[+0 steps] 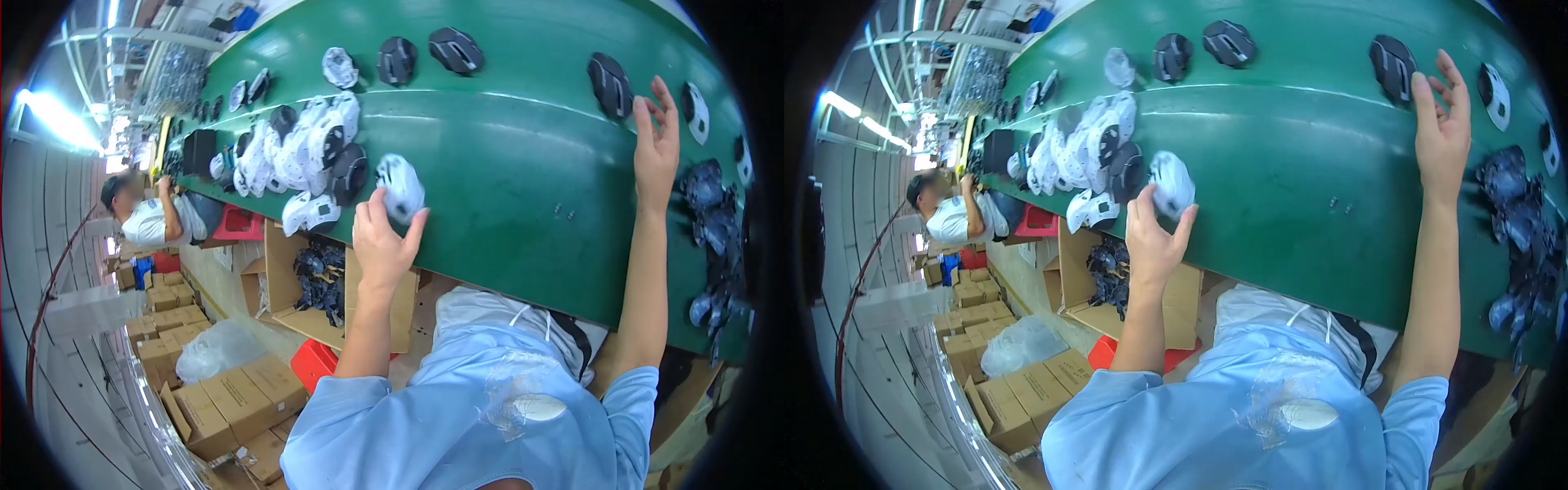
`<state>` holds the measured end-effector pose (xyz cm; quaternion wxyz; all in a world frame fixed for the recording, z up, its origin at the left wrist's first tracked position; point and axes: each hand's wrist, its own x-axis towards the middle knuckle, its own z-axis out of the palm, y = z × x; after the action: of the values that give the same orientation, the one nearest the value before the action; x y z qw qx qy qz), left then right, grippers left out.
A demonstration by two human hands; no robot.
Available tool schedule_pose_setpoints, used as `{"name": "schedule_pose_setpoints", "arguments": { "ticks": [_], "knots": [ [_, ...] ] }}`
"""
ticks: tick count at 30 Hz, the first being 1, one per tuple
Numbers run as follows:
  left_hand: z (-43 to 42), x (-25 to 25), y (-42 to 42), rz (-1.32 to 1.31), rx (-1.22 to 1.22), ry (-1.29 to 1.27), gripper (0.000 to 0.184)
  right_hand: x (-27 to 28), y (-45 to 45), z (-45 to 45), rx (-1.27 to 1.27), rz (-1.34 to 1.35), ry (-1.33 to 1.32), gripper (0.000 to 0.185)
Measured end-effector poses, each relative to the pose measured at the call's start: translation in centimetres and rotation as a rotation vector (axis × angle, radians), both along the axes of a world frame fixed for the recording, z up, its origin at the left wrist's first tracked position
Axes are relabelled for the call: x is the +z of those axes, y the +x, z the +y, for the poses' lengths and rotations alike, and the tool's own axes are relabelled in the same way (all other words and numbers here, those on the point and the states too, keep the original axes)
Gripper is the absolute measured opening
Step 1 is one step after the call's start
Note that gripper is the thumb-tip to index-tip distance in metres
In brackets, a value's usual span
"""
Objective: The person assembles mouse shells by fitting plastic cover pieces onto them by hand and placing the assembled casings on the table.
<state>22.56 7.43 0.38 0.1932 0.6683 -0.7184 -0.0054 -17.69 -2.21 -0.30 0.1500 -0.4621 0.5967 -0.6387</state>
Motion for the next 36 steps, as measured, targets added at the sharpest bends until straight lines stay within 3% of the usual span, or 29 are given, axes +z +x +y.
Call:
{"name": "schedule_pose_setpoints", "arguments": {
  "ticks": [1,3,5,8,9,11,14,15,16,17,18,19,20,22,23,25,27,28,31,33,34,35,36],
  "knots": [
    [-0.1,1.3,-1.7,0.021,-0.034,0.068,0.078,0.9,0.3,2.3,0.104,-0.037,0.017,0.047],
    [-1.3,4.3,-4.7,0.051,0.067,0.447,0.089,2.5,-0.7,6.9,0.281,-0.101,0.046,0.04],
    [-3.0,4.0,-5.0,-0.153,-0.263,0.13,0.093,3.2,-2.8,12.2,0.275,-0.044,-0.032,0.032],
    [-6.5,4.7,-6.8,-0.227,-0.514,0.029,0.087,3.5,-6.6,19.8,0.178,-0.06,-0.154,0.023],
    [-7.5,4.3,-7.5,-0.225,-0.634,0.058,0.083,3.8,-8.3,23.0,0.118,-0.054,-0.2,0.021],
    [-9.2,2.3,-8.1,-0.164,-0.787,0.219,0.078,3.6,-11.4,28.7,-0.273,-0.076,-0.219,0.02],
    [-9.7,2.7,-9.6,-0.207,-0.777,0.23,0.067,2.7,-16.3,36.2,-0.743,-0.101,-0.206,0.022],
    [-9.4,2.7,-9.8,-0.115,-0.722,0.24,0.066,1.6,-17.0,38.9,-0.873,-0.128,-0.181,0.02],
    [-9.6,2.6,-10.3,-0.025,-0.57,0.304,0.065,-0.4,-17.9,41.5,-0.933,-0.014,-0.046,0.019],
    [-10.0,1.7,-10.5,-0.036,-0.589,0.183,0.065,-2.4,-18.0,43.8,-1.0,-0.077,0.155,0.017],
    [-9.7,1.7,-11.3,-0.023,-0.625,0.095,0.064,-4.3,-17.9,46.1,-0.958,-0.134,0.38,0.018],
    [-9.3,1.9,-12.2,-0.005,-0.653,0.003,0.064,-6.7,-17.5,47.9,-0.87,-0.008,0.571,0.022],
    [-8.8,2.3,-12.5,-0.056,-0.548,0.032,0.057,-9.4,-17.1,49.8,-0.821,0.032,0.806,0.026],
    [-8.7,1.9,-12.3,-0.118,-0.592,0.005,0.051,-12.7,-15.2,50.5,-0.718,0.153,1.125,0.02],
    [-9.1,1.5,-11.9,-0.149,-0.615,-0.009,0.048,-14.2,-14.8,51.1,-0.669,0.401,1.197,0.02],
    [-8.9,1.4,-12.4,-0.149,-0.844,-0.102,0.039,-16.0,-14.3,51.0,-0.771,0.492,1.172,0.024],
    [-8.0,1.8,-13.5,-0.202,-1.036,-0.172,0.037,-17.4,-15.1,51.5,-0.774,0.371,1.231,0.027],
    [-7.6,1.8,-14.0,-0.181,-1.089,-0.116,0.032,-18.0,-15.5,52.0,-0.775,0.308,1.26,0.029],
    [-6.9,1.0,-13.7,-0.061,-1.087,0.081,0.032,-19.0,-17.1,53.1,-0.628,0.459,1.238,0.03],
    [-6.4,-0.2,-14.0,0.227,-0.784,0.357,0.049,-17.7,-17.7,52.4,-0.424,0.376,1.474,0.032],
    [-7.1,-1.5,-13.6,0.265,-0.922,0.212,0.065,-17.1,-17.6,52.0,-0.429,0.355,1.484,0.029],
    [-7.2,-0.6,-13.7,0.118,-0.877,0.194,0.071,-15.6,-17.3,51.5,-0.454,0.374,1.431,0.026],
    [-7.5,-0.1,-13.7,-0.002,-0.906,0.126,0.071,-14.2,-17.1,51.5,-0.544,0.448,1.211,0.028]
  ]
}}
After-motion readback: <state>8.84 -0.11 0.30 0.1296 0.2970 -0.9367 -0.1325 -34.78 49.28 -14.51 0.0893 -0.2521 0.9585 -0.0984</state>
